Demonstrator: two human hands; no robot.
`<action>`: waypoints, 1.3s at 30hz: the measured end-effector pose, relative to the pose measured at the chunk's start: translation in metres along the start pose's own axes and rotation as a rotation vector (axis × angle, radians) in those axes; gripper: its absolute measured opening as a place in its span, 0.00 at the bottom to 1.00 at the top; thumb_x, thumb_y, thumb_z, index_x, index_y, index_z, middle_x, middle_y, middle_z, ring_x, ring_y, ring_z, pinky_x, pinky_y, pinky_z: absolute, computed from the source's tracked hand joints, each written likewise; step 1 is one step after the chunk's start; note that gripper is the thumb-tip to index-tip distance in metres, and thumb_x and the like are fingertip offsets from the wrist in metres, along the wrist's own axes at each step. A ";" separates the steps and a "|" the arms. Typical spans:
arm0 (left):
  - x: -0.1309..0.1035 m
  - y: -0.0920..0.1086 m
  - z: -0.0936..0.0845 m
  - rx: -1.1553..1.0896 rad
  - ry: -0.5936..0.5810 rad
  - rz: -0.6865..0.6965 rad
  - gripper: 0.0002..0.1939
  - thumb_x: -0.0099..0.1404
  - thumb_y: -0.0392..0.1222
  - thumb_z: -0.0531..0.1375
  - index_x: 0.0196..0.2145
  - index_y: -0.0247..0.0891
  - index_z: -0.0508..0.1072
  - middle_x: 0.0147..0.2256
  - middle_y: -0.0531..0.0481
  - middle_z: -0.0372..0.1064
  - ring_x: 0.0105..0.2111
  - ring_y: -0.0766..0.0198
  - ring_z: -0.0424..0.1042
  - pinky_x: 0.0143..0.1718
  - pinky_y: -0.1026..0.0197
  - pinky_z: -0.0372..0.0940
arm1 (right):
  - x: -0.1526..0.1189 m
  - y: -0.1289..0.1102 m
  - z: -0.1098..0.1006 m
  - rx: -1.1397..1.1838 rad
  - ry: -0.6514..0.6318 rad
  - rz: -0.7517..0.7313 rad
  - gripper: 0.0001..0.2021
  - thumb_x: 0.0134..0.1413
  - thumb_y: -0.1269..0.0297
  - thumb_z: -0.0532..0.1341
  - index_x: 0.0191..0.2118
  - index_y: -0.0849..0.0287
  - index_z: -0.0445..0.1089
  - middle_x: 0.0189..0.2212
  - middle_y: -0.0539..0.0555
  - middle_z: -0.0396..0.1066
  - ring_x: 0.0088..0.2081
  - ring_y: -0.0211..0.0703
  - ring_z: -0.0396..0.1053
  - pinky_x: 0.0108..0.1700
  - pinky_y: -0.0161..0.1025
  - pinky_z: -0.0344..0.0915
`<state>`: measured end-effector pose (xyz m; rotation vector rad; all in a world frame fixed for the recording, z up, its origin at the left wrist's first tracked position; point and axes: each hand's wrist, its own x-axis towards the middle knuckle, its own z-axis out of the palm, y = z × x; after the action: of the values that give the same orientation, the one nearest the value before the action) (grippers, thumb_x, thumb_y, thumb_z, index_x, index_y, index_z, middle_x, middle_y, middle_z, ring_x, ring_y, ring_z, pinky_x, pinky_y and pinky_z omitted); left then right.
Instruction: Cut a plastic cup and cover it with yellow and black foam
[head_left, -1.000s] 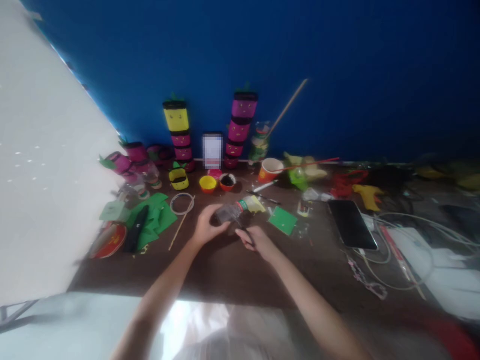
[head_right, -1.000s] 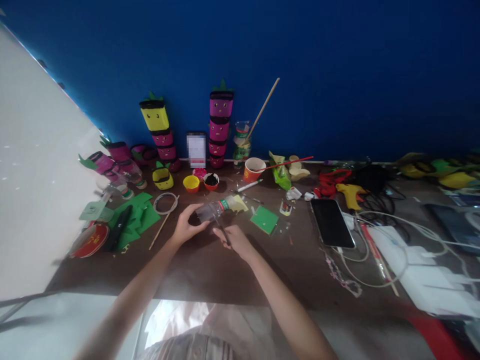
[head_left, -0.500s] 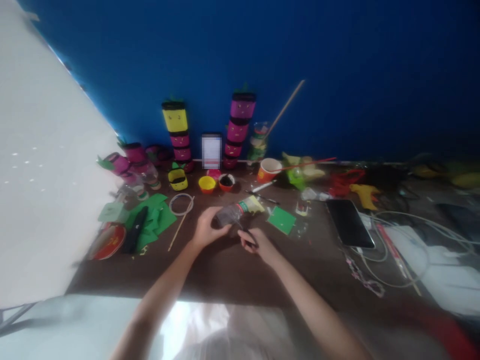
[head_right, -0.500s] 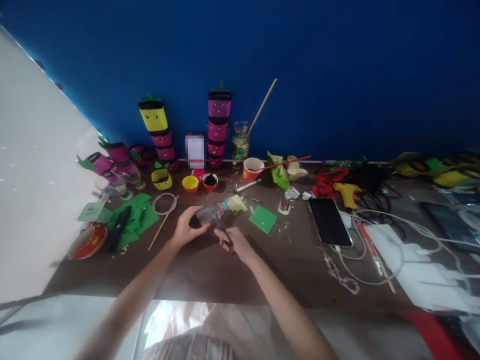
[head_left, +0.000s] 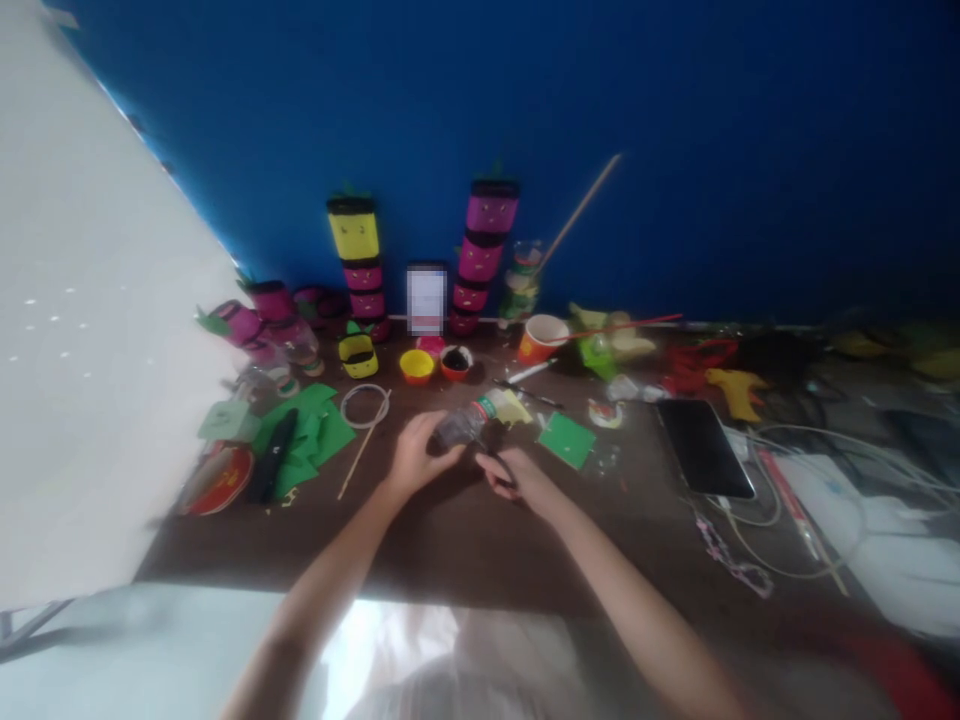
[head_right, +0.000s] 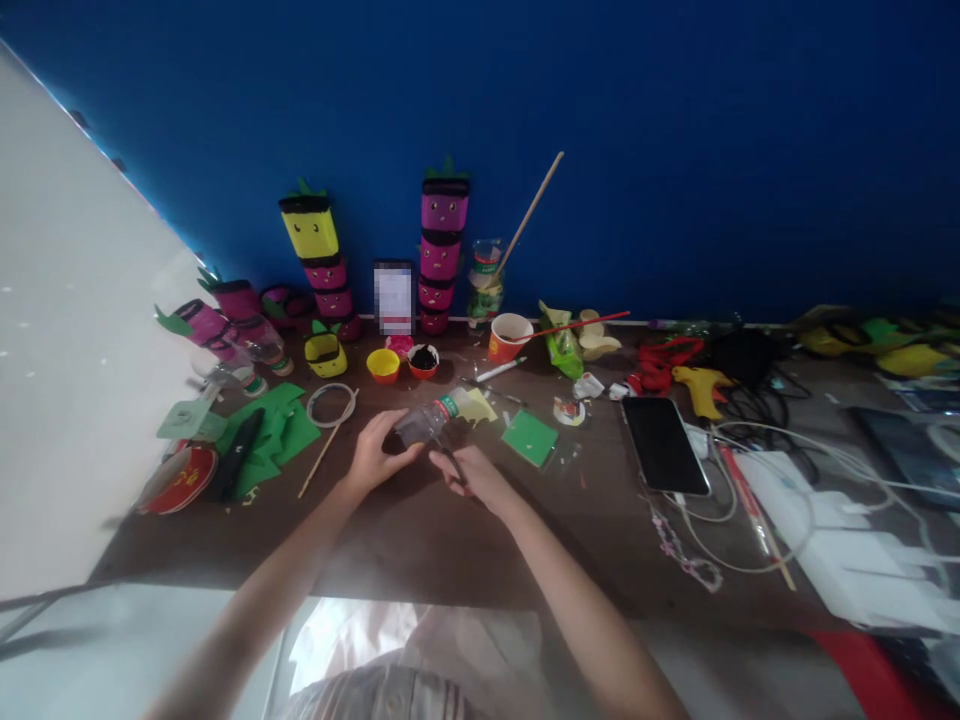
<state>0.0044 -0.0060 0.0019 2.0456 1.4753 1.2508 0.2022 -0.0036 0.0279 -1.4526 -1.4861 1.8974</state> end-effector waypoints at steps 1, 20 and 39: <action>0.000 0.000 0.000 -0.001 0.000 -0.009 0.23 0.54 0.46 0.63 0.47 0.39 0.67 0.43 0.42 0.71 0.44 0.55 0.71 0.46 0.51 0.67 | 0.000 0.001 0.001 -0.023 0.016 -0.004 0.24 0.47 0.44 0.58 0.15 0.60 0.60 0.06 0.44 0.53 0.10 0.27 0.48 0.15 0.30 0.41; 0.002 -0.005 -0.002 -0.082 -0.034 -0.048 0.25 0.52 0.48 0.65 0.46 0.38 0.68 0.44 0.42 0.71 0.45 0.54 0.70 0.48 0.50 0.65 | -0.015 -0.011 0.000 -0.084 0.048 -0.043 0.25 0.46 0.44 0.59 0.15 0.58 0.55 0.09 0.43 0.50 0.11 0.28 0.48 0.16 0.32 0.40; 0.004 -0.002 -0.004 -0.101 -0.027 -0.023 0.22 0.53 0.45 0.64 0.45 0.38 0.68 0.42 0.43 0.70 0.42 0.57 0.70 0.45 0.53 0.65 | -0.013 -0.029 -0.003 -0.163 0.018 0.030 0.26 0.49 0.43 0.56 0.14 0.61 0.62 0.06 0.46 0.55 0.10 0.28 0.50 0.17 0.31 0.44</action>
<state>0.0007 -0.0023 0.0045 1.9674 1.3905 1.2579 0.2017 -0.0002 0.0594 -1.5654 -1.6534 1.8115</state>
